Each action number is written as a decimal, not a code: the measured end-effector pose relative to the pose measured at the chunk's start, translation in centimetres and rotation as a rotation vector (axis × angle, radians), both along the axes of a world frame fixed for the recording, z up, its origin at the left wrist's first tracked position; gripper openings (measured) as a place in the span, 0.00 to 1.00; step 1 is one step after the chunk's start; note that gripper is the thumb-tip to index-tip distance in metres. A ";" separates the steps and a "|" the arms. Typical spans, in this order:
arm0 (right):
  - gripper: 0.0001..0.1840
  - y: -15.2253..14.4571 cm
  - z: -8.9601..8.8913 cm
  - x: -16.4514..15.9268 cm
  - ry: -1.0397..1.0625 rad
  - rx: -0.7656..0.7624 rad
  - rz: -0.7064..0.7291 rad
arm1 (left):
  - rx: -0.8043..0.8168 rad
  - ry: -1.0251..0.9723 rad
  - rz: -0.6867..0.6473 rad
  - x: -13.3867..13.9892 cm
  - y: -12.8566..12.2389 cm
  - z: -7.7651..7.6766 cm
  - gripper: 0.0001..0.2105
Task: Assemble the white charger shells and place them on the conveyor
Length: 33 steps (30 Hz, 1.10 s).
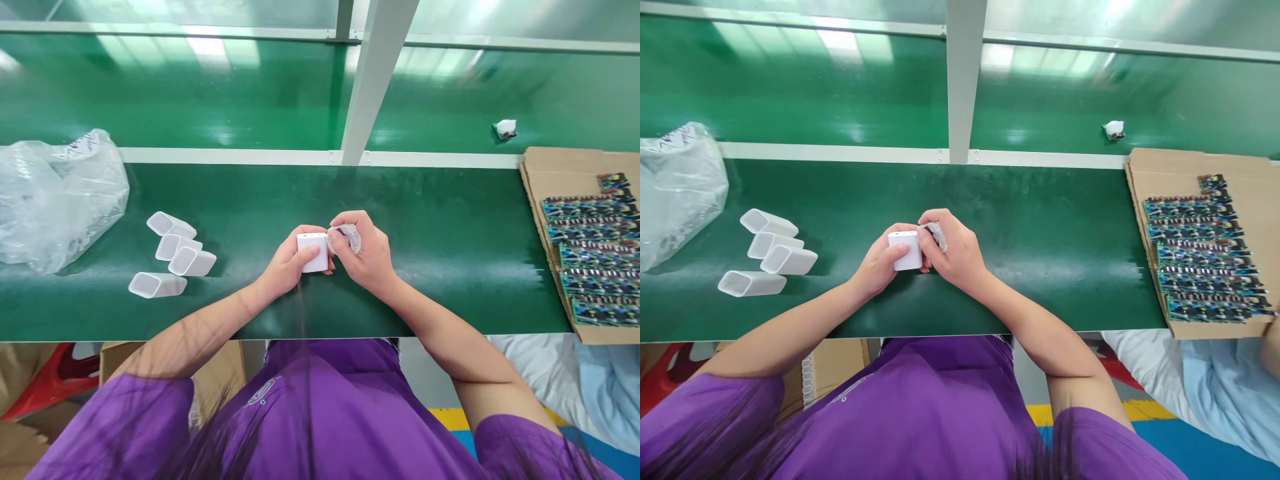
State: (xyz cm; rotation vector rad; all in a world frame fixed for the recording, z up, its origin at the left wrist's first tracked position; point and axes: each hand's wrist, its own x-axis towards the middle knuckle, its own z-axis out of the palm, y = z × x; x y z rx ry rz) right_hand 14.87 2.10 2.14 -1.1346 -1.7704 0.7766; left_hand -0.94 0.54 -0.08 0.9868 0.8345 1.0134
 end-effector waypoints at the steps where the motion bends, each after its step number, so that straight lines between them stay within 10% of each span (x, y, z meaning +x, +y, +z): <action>1: 0.04 0.0 -0.1 0.0 -0.005 -0.002 0.002 | 0.033 0.021 0.000 0.0 -0.1 0.0 0.18; 19: 0.06 -1.1 -1.9 -0.9 0.065 0.351 0.034 | 0.617 0.586 0.315 0.2 -2.1 -0.1 0.14; 24: 0.04 -0.6 -2.0 -1.1 0.068 0.387 0.010 | 0.540 0.610 0.318 0.0 -1.8 -0.1 0.17; 33: 0.08 -0.2 -1.0 -0.6 0.196 -0.038 0.009 | 0.162 0.074 0.109 0.0 -0.8 0.2 0.16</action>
